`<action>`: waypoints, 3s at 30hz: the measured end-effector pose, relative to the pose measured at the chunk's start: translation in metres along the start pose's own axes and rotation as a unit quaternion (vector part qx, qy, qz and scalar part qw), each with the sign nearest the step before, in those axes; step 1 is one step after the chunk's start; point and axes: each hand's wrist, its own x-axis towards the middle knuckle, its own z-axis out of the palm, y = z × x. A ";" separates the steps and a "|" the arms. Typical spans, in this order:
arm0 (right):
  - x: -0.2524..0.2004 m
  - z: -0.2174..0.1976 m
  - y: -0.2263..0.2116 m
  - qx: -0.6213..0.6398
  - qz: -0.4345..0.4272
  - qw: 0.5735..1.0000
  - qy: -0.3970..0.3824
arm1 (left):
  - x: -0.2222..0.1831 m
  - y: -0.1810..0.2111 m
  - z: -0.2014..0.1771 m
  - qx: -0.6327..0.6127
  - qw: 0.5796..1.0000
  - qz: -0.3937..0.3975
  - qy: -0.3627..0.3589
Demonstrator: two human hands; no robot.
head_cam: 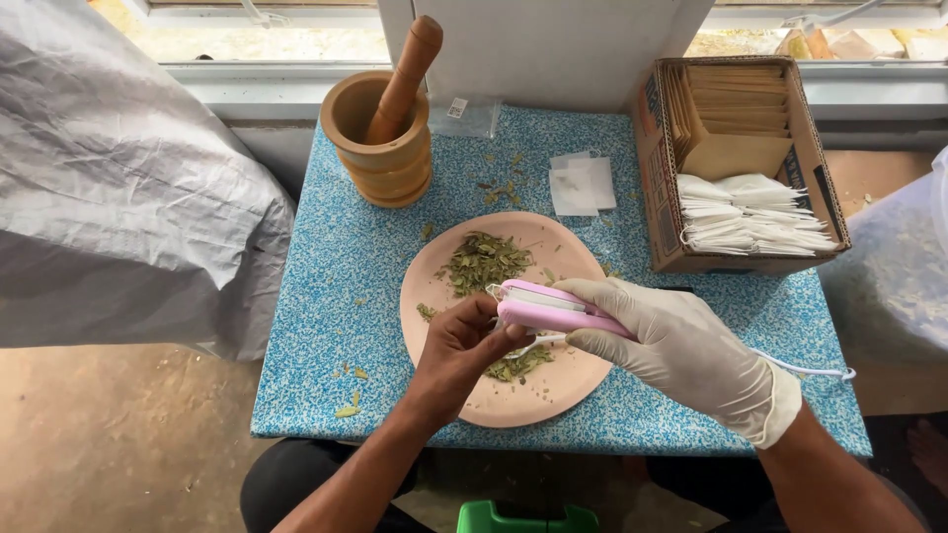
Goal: Filling small filter bags with dried tea leaves, weighing them on a digital scale, and sealing them with a handheld heat sealer.
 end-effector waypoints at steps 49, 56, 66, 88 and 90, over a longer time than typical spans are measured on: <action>0.022 0.012 0.038 -0.146 -0.142 0.941 0.272 | 0.083 0.059 -0.010 0.495 0.797 0.331 -0.097; 0.019 0.009 0.034 -0.110 -0.132 0.949 0.264 | 0.079 0.057 -0.005 0.480 0.809 0.328 -0.086; 0.011 0.009 0.039 0.022 -0.097 0.964 0.249 | 0.073 0.056 0.010 0.403 0.892 0.196 -0.052; 0.010 -0.008 0.017 0.404 0.065 0.910 0.067 | 0.066 0.049 0.005 0.298 0.946 0.120 -0.036; 0.009 -0.008 0.021 0.431 0.065 0.899 0.045 | 0.067 0.046 0.000 0.264 0.955 0.118 -0.060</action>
